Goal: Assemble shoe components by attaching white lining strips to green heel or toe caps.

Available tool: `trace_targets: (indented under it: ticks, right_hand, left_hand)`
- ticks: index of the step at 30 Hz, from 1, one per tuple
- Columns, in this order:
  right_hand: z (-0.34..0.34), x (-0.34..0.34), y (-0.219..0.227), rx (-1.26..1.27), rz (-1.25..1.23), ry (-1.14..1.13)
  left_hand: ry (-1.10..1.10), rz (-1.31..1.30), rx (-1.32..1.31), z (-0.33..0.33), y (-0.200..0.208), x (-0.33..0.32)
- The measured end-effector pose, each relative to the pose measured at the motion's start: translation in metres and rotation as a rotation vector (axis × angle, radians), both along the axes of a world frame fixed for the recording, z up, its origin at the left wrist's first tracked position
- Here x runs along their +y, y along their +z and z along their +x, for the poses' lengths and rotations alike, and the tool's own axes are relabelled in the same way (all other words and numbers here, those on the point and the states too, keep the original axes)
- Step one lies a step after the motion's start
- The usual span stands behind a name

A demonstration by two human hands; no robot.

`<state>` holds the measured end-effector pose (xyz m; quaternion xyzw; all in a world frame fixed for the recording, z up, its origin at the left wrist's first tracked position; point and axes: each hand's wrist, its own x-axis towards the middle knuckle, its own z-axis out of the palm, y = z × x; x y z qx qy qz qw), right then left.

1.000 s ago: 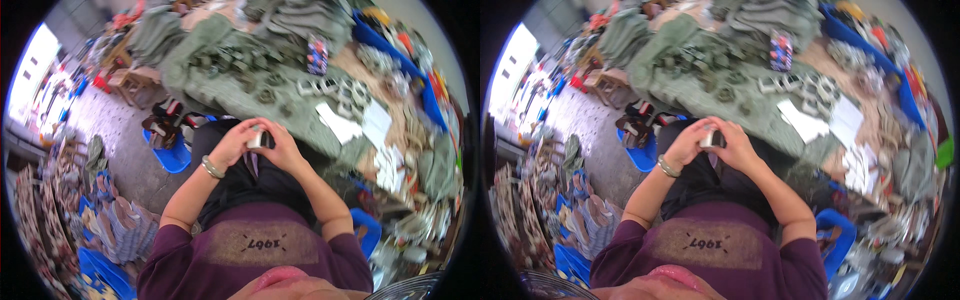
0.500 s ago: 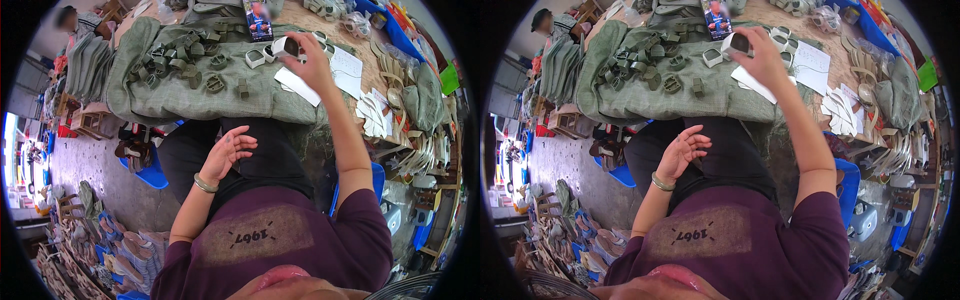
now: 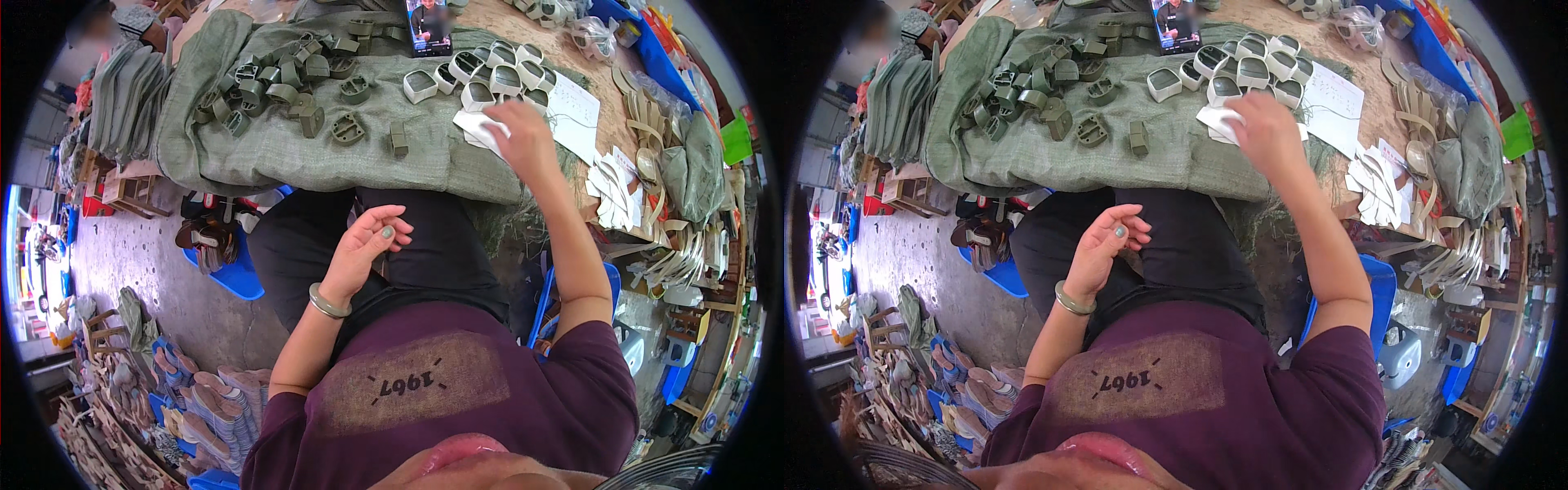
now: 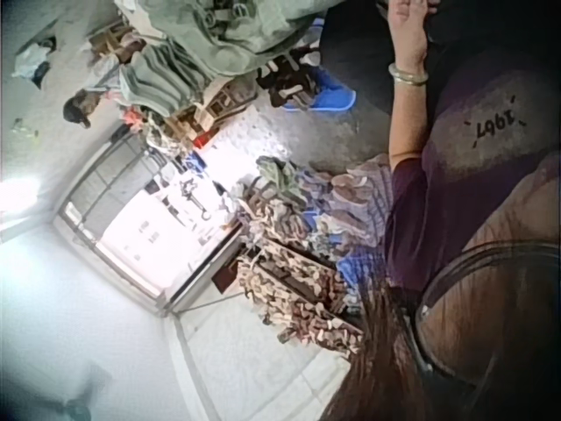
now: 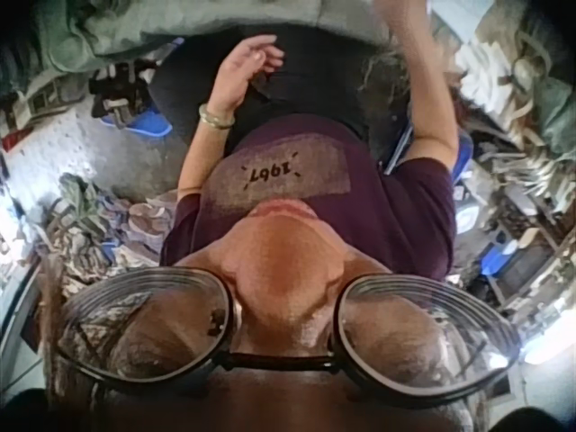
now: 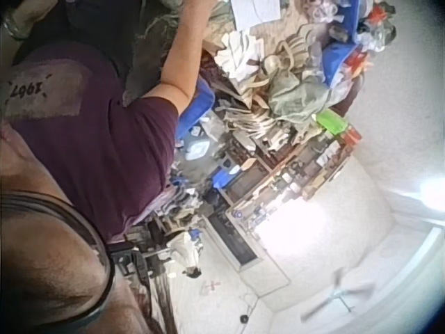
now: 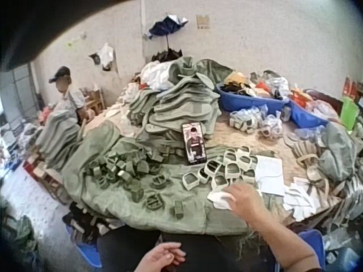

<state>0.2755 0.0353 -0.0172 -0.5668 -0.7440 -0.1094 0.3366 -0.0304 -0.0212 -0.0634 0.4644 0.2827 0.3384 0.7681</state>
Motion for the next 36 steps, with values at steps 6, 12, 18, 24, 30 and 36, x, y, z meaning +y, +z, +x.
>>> trace_targets:
  ticks: [6,12,18,24,30,36]
  right_hand:
    - [-0.018,-0.009,-0.016,-0.058,-0.118,-0.078]
    - [-0.007,-0.013,-0.019,0.158,-0.217,0.013]
    - [0.002,-0.016,-0.014,0.315,-0.351,0.053]
    - [0.018,-0.014,-0.014,0.656,-0.407,-0.012]
    - [-0.021,-0.046,0.032,0.567,-0.026,0.026]
    - [-0.06,-0.062,0.018,0.453,-0.427,0.5]
  left_hand:
    - [-0.151,0.084,0.053,0.029,0.007,0.0]
    - [-0.191,0.081,0.088,0.037,0.009,-0.001]
    - [-0.206,0.069,0.1,0.042,0.007,-0.002]
    - [-0.223,0.087,0.083,0.047,0.007,-0.001]
    - [-0.102,0.141,0.043,0.048,0.027,-0.003]
    - [0.012,0.412,0.363,0.038,0.044,0.007]
